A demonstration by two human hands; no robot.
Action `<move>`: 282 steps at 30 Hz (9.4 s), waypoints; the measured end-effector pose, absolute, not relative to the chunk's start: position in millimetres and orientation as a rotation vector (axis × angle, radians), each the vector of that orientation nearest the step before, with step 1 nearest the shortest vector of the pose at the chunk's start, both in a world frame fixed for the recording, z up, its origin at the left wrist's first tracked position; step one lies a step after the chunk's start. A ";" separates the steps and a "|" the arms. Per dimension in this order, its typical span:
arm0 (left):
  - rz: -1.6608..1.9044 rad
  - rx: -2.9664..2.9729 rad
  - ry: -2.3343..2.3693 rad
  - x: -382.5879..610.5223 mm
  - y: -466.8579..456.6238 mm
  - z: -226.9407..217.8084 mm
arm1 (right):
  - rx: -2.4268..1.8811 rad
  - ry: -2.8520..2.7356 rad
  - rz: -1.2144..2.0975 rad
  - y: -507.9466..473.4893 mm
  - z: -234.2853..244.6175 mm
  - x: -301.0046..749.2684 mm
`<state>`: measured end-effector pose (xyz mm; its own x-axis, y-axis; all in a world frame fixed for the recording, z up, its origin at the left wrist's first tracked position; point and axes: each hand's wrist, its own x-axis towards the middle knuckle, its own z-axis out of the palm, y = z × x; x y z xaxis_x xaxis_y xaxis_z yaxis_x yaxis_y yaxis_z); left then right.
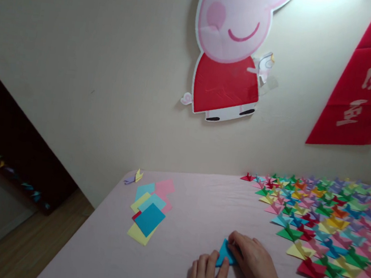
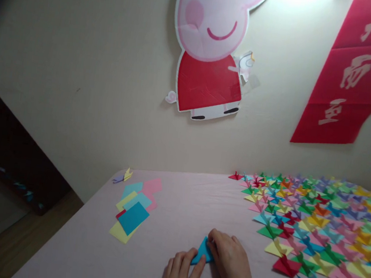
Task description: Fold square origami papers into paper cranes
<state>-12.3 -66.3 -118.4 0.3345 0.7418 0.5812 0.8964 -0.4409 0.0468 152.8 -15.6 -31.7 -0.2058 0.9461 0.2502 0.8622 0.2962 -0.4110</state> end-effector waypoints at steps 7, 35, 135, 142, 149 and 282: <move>-0.676 -2.407 -1.510 -13.5 -68.2 -100.8 | -1.699 -2.077 0.384 -14.5 -32.8 152.5; -0.574 -2.557 -1.343 -25.5 -64.1 -78.4 | -1.614 -2.035 0.540 -31.3 -15.5 154.0; -0.774 -2.276 -1.059 -24.4 -74.5 -104.2 | -1.603 -2.096 0.578 -24.7 -18.9 158.4; -0.792 -2.211 -1.056 -24.7 -72.7 -109.9 | -1.602 -2.085 0.545 -25.7 -21.2 156.9; -0.873 -2.132 -1.073 -19.1 -71.1 -110.0 | -1.590 -2.077 0.543 -26.1 -25.1 156.5; -0.572 -2.500 -1.203 -21.5 -76.5 -96.6 | -1.558 -2.094 0.475 -24.2 -26.3 160.6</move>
<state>-21.5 -76.5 -96.6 0.5682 0.6704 0.4772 0.7933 -0.6003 -0.1013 160.6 -24.2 -26.3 -0.2335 0.9568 0.1731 0.7887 0.2905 -0.5419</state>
